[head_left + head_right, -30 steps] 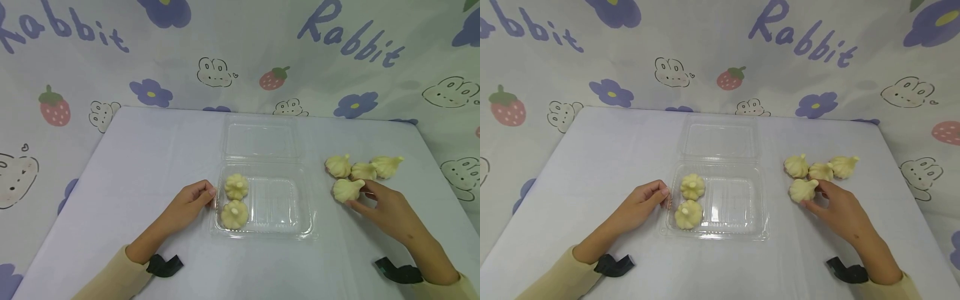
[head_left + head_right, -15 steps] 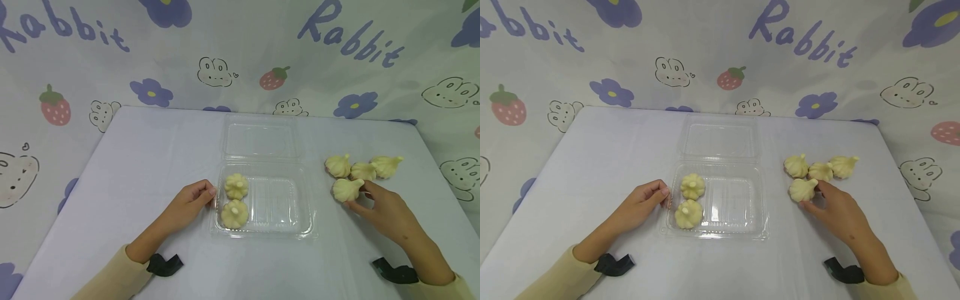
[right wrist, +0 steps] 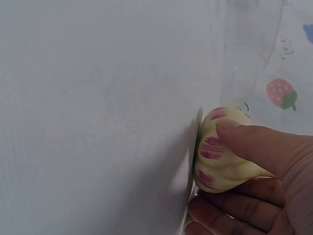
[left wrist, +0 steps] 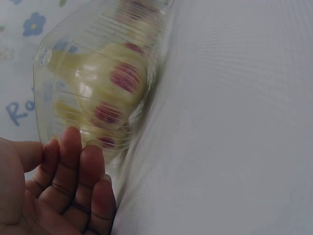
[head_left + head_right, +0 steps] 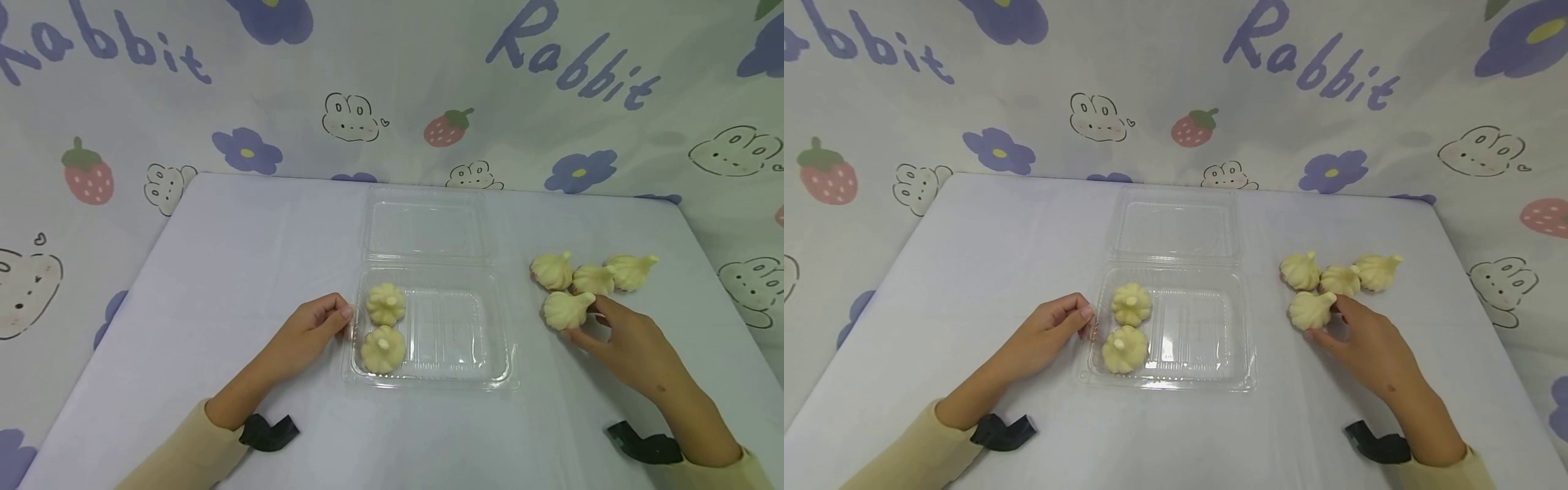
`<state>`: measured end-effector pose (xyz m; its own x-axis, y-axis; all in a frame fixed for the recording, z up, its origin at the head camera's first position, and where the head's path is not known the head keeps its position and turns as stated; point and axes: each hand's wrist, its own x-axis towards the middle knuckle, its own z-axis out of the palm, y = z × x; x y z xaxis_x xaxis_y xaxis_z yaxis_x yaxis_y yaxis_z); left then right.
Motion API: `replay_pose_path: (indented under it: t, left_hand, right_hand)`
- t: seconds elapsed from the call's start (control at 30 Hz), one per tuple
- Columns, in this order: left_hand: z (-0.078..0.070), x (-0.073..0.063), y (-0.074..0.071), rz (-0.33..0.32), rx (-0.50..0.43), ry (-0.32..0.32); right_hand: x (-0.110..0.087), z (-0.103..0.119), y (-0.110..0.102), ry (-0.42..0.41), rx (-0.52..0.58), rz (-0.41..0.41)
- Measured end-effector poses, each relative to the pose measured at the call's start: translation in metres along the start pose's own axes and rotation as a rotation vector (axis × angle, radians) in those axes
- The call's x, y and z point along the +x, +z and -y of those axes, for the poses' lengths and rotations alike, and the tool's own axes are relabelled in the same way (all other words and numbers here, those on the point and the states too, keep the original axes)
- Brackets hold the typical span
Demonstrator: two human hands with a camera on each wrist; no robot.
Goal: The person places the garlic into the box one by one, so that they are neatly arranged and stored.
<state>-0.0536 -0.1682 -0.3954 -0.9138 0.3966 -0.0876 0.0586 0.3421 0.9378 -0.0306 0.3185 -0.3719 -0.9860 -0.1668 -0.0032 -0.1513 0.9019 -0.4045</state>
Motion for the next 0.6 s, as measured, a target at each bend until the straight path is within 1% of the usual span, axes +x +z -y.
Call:
replay_pose_path:
  t: [0.33, 0.6]
  left_hand:
    - [0.0014, 0.0004, -0.0007, 0.001, -0.01, 0.021]
    - [0.0013, 0.0008, -0.0011, -0.005, -0.001, 0.022]
  right_hand:
    - [0.0002, 0.0011, 0.0002, 0.015, -0.008, 0.008]
    - [-0.0001, 0.0026, -0.0008, 0.005, -0.011, -0.003]
